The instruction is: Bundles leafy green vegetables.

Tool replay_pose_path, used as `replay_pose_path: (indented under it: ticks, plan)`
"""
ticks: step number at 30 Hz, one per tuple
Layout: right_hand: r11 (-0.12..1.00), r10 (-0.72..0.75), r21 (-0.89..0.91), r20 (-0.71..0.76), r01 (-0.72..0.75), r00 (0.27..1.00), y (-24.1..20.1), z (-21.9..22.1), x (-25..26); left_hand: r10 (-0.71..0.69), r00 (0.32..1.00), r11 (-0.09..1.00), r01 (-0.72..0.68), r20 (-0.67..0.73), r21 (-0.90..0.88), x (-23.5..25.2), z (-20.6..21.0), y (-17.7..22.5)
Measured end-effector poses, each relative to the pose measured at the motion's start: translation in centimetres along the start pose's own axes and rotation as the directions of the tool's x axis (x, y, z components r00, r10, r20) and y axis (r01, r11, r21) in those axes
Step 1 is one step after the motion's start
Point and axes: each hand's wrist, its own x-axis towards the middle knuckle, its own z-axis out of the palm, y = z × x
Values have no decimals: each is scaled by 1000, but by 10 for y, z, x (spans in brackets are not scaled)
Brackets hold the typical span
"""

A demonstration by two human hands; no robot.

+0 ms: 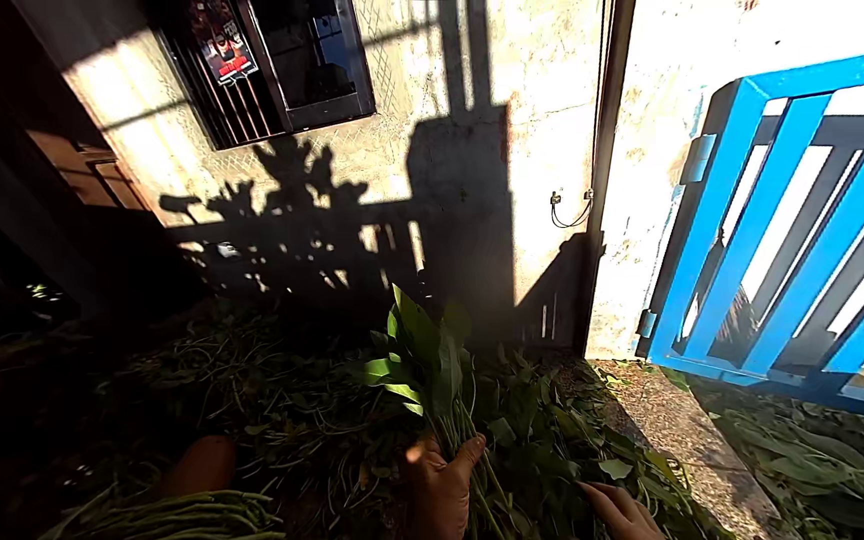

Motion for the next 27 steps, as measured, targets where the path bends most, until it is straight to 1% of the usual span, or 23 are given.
replay_pose_path:
  ticks: [1, 2, 3, 4, 5, 6, 7, 9, 11, 13, 15, 17, 18, 19, 20, 21, 22, 23, 24, 25, 26, 27]
  plan:
    - [995, -82, 41, -147, 89, 986, -13, -14, 9, 52, 998, 996, -54, 38, 66, -4, 2, -3]
    - [978, -152, 96, -296, 187, 943, -31, -27, 19, 99, 992, 986, -110, 82, 129, -8, 4, -5]
    - [945, -208, 142, -428, 293, 879, -50, -39, 29, 142, 983, 969, -161, 116, 187, -11, 6, -8]
    - [901, -255, 174, -529, 397, 809, -70, -50, 39, 176, 974, 952, -205, 143, 228, -15, 8, -10]
    - [859, -289, 182, -600, 479, 746, -88, -59, 50, 205, 965, 932, -244, 164, 269, -18, 11, -11]
    - [835, -312, 164, -644, 525, 698, -104, -66, 61, 231, 956, 911, -278, 181, 306, -20, 12, -12]
    - [835, -331, 132, -655, 534, 679, -115, -72, 72, 258, 947, 891, -309, 191, 331, -22, 13, -13]
    - [848, -371, 79, -617, 524, 694, -127, -79, 91, 302, 931, 856, -360, 207, 372, -24, 14, -14]
    - [818, -405, 126, -566, 561, 718, -132, -83, 103, 323, 920, 829, -388, 221, 402, -24, 13, -16]
    - [789, -424, 144, -576, 597, 699, -129, -82, 106, 321, 921, 838, -386, 222, 386, -22, 12, -16]
    - [788, -413, 114, -631, 605, 657, -121, -79, 100, 235, 944, 910, -298, 232, 288, -21, 10, -12]
    - [799, -351, 133, -689, 586, 634, -110, -72, 89, 96, 956, 980, -140, 277, 143, -18, 8, -8]
    - [790, -296, 193, -711, 581, 638, -104, -66, 83, 32, 952, 996, -55, 306, 69, -17, 6, -8]
    - [763, -229, 289, -716, 579, 659, -99, -61, 76, -21, 942, 1000, 19, 336, 7, -16, 5, -8]
    - [717, -157, 405, -699, 568, 697, -94, -55, 69, -66, 931, 995, 87, 359, -43, -15, 5, -8]
    - [654, -81, 538, -651, 533, 755, -91, -51, 62, -105, 923, 986, 145, 371, -84, -15, 5, -7]
    - [574, -12, 668, -572, 474, 820, -88, -48, 55, -141, 916, 973, 197, 376, -117, -15, 6, -7]
    - [500, 51, 765, -493, 405, 868, -86, -45, 51, -171, 909, 960, 240, 379, -144, -16, 6, -6]
    - [465, 87, 813, -434, 349, 897, -83, -41, 48, -192, 902, 949, 271, 386, -160, -17, 6, -6]
    - [483, 79, 813, -410, 325, 909, -80, -39, 47, -205, 896, 943, 288, 393, -165, -17, 7, -6]
    - [543, 33, 771, -414, 332, 909, -78, -37, 46, -208, 894, 944, 290, 397, -159, -18, 7, -5]
    - [624, -32, 692, -442, 363, 897, -77, -37, 46, -210, 892, 946, 289, 401, -147, -18, 8, -5]
